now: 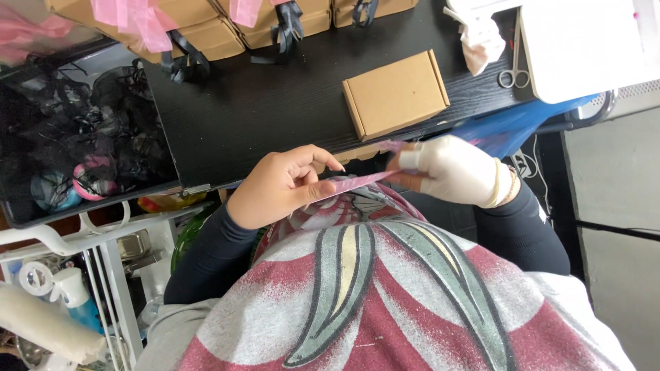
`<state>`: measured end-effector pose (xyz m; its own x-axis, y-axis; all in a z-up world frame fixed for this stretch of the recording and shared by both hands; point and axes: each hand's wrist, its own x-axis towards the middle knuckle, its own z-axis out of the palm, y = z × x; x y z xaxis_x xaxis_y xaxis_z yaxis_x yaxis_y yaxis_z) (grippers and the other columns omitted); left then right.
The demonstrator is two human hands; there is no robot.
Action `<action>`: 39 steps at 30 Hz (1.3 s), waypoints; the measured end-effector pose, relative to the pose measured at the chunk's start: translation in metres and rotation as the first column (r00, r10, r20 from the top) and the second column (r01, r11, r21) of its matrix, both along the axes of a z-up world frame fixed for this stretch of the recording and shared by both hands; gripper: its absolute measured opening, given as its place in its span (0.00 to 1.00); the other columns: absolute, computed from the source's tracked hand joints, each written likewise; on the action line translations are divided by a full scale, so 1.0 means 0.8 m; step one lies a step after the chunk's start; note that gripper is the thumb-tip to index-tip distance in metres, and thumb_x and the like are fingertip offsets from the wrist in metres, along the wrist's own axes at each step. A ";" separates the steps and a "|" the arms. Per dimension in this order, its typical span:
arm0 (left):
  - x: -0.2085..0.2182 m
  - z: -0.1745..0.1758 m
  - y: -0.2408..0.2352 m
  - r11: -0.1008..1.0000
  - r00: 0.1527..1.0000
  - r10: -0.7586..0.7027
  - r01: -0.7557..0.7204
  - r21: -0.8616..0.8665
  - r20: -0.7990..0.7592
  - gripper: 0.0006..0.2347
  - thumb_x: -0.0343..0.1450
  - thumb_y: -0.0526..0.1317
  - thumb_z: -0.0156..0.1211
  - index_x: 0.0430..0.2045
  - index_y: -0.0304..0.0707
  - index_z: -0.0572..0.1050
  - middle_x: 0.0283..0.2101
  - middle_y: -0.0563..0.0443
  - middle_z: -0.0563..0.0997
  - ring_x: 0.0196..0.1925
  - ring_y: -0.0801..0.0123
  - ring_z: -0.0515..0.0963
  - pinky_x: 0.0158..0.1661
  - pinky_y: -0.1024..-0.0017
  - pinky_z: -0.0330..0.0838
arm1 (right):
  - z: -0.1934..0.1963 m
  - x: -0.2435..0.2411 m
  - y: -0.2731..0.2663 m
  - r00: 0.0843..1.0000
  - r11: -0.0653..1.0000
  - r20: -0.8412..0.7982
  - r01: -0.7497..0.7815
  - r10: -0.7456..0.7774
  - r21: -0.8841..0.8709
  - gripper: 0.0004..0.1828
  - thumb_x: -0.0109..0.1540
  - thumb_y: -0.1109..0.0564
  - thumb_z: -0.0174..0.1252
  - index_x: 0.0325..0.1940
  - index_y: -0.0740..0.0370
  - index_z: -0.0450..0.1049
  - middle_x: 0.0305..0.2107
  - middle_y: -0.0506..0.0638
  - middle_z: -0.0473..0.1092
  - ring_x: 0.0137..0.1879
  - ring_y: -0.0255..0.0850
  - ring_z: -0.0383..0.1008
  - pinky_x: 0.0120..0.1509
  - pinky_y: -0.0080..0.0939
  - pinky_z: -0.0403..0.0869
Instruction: Packing gift boxes with filler and items then tying them with ribbon.
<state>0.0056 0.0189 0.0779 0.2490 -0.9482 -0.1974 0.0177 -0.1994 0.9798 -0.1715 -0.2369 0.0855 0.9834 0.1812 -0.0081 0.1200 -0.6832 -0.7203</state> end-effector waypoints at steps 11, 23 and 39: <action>0.038 -0.003 0.042 0.969 0.992 -0.121 0.108 0.224 0.043 0.10 0.71 0.45 0.63 0.30 0.37 0.83 0.19 0.58 0.78 0.20 0.84 0.73 0.22 0.81 0.66 | -0.018 -0.019 -0.046 0.826 0.912 -0.489 0.387 -0.279 0.133 0.12 0.59 0.50 0.64 0.36 0.62 0.83 0.19 0.48 0.75 0.23 0.36 0.71 0.28 0.38 0.72; 0.044 -0.013 0.045 0.971 0.958 0.238 -0.235 0.037 -0.160 0.08 0.79 0.38 0.56 0.36 0.32 0.80 0.27 0.57 0.75 0.25 0.85 0.69 0.27 0.84 0.62 | -0.015 -0.015 -0.049 0.952 0.962 0.171 0.268 -0.255 -0.056 0.23 0.63 0.48 0.66 0.60 0.57 0.75 0.49 0.52 0.76 0.54 0.43 0.79 0.59 0.39 0.76; 0.026 -0.046 0.028 0.927 0.910 0.372 -0.376 -0.017 0.183 0.08 0.78 0.33 0.53 0.43 0.24 0.62 0.39 0.49 0.85 0.26 0.79 0.76 0.28 0.79 0.71 | 0.009 0.055 -0.009 0.950 0.951 0.201 0.272 -0.240 -0.148 0.53 0.50 0.47 0.79 0.73 0.59 0.60 0.59 0.61 0.64 0.67 0.56 0.66 0.70 0.53 0.69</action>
